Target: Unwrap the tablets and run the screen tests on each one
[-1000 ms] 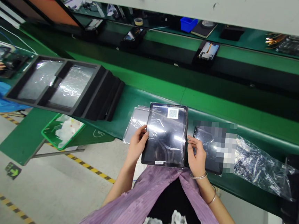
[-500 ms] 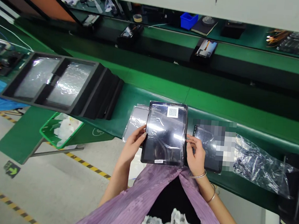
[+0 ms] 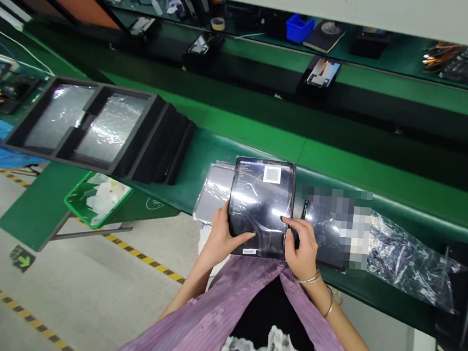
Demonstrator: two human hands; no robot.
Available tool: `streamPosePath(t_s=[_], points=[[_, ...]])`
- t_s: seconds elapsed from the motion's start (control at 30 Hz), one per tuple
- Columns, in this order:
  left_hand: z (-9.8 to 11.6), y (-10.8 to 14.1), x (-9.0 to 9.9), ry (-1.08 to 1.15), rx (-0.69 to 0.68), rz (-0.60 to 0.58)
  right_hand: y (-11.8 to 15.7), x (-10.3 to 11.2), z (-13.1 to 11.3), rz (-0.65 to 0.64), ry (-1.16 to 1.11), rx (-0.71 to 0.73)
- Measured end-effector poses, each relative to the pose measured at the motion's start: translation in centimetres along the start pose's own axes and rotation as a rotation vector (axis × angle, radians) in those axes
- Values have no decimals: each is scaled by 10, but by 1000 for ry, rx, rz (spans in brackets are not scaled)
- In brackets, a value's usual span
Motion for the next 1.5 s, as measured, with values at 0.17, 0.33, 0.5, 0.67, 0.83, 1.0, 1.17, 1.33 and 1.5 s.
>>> streamPosePath(t_s=[0.17, 0.33, 0.5, 0.67, 0.83, 1.0, 1.17, 1.33, 1.5], points=[[-7, -4, 5, 198, 79, -19, -2, -4, -8, -86, 6, 79], [-16, -10, 6, 351, 170, 22, -4, -11, -17, -169, -23, 116], [-9, -11, 6, 225, 132, 92, -6, -12, -17, -162, -10, 119], [10, -30, 8, -58, -102, 60, -5, -7, -10, -67, -12, 68], [29, -63, 3, -236, -165, 26, -2, -2, -4, -23, 10, -32], [34, -74, 3, -299, -170, 89, 1, 2, -1, 7, 17, -77], [18, -62, 11, 11, -86, 204, 2, 6, 3, 2, -6, -83], [-3, -52, 9, 117, 118, 132, -2, 5, 1, -114, -41, 0], [-4, -52, 6, 127, 69, 119, -5, 2, -9, -269, -85, 162]])
Point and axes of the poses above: each hand's wrist, its own y-axis away from the middle knuckle, its own x-axis out of the back of the hand, z = x × y, the point moved 1 cm from there along -y, towards the middle knuckle, and after that the axes turned 8 degrees about z, right-handed, at the moved point
